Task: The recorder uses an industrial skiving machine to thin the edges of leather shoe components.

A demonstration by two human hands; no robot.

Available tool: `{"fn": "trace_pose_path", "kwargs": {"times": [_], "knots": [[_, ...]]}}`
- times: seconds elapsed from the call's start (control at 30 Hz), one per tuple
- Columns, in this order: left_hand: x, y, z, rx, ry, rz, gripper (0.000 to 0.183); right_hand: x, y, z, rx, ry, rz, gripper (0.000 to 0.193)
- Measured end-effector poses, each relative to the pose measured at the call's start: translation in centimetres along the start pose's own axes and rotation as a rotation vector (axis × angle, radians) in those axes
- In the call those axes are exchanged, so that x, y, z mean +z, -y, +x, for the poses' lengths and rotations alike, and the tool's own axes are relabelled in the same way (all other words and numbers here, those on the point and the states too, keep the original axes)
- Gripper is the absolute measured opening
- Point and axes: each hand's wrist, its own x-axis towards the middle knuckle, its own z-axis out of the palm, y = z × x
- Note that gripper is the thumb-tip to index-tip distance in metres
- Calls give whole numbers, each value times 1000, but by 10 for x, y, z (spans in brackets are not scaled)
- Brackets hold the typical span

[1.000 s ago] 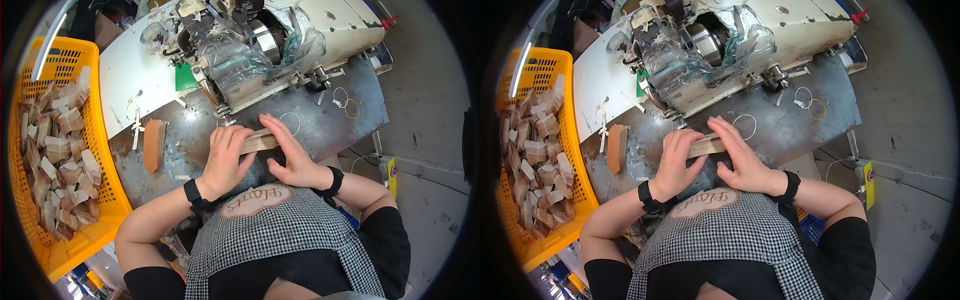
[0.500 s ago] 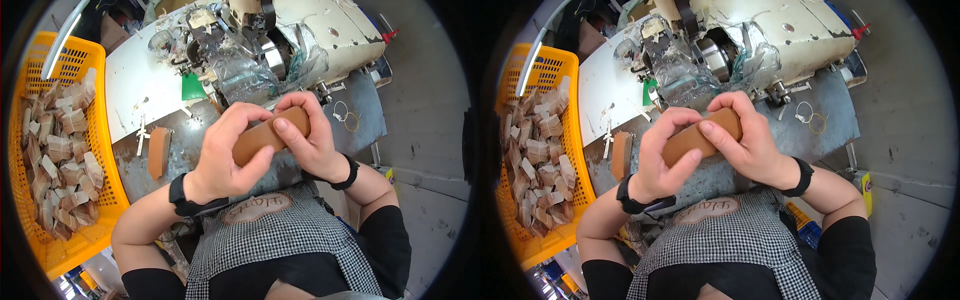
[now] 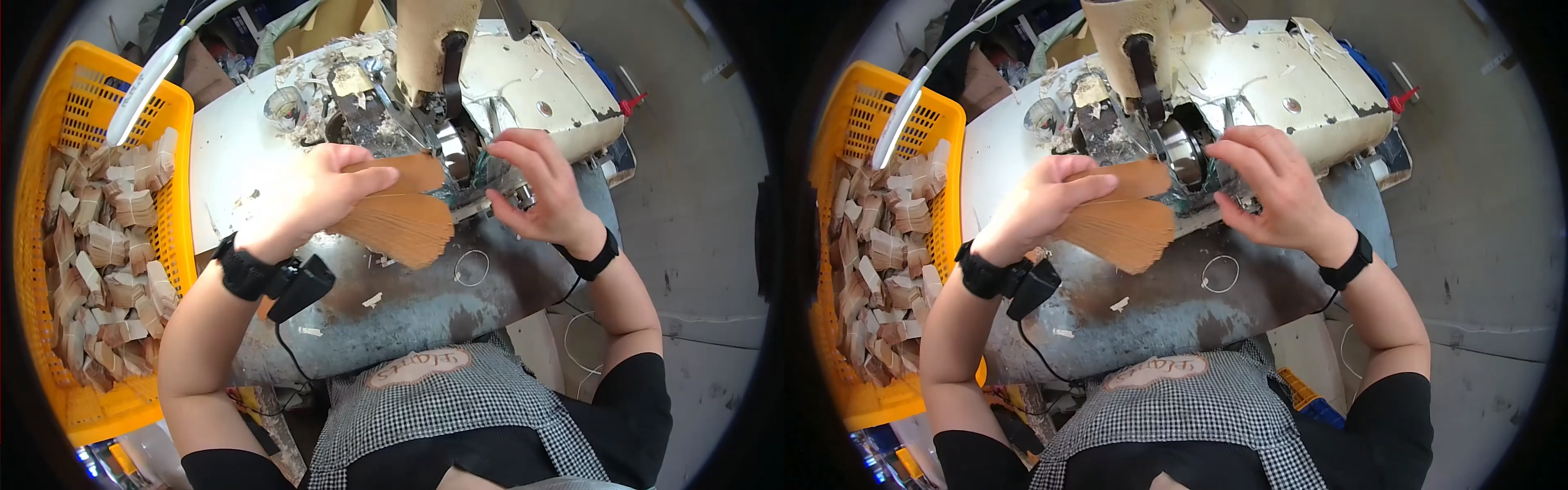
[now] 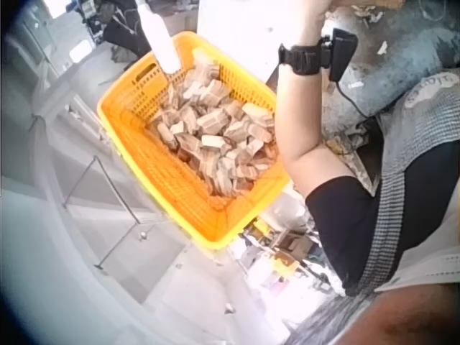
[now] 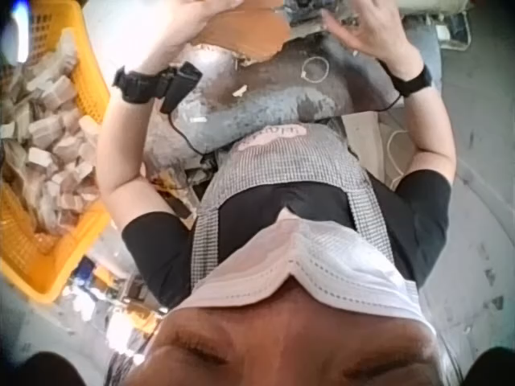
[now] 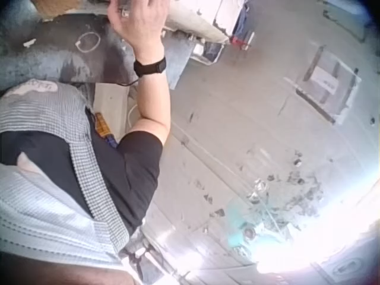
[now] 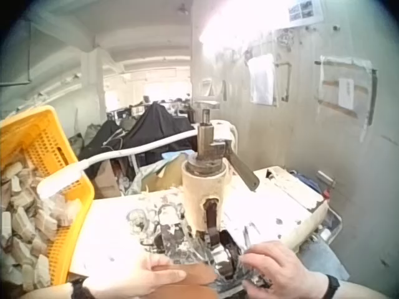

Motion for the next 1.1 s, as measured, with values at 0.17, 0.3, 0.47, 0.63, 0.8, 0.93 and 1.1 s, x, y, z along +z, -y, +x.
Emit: {"fn": "trace_pose_path", "kwargs": {"times": [0.17,0.3,0.47,0.63,0.8,0.93,1.1], "knots": [[2,-8,2,48,164,-117,15,21,-9,14,-33,78,-120,63],[-7,8,-7,193,266,-363,16,27,-27,4,-31,-17,-175,46],[-6,9,0,83,170,-262,16,23,-17,2,-202,-31,-100,30],[4,-8,2,6,152,-117,17,25,-9,14,-244,-64,-318,31],[-6,9,-8,176,211,-283,17,29,-29,11,-104,-35,-249,32],[-11,13,-9,116,179,-355,17,31,-32,-6,-93,-135,60,30],[2,-1,-1,37,142,-348,17,25,-13,4,-276,-18,-211,38]]}}
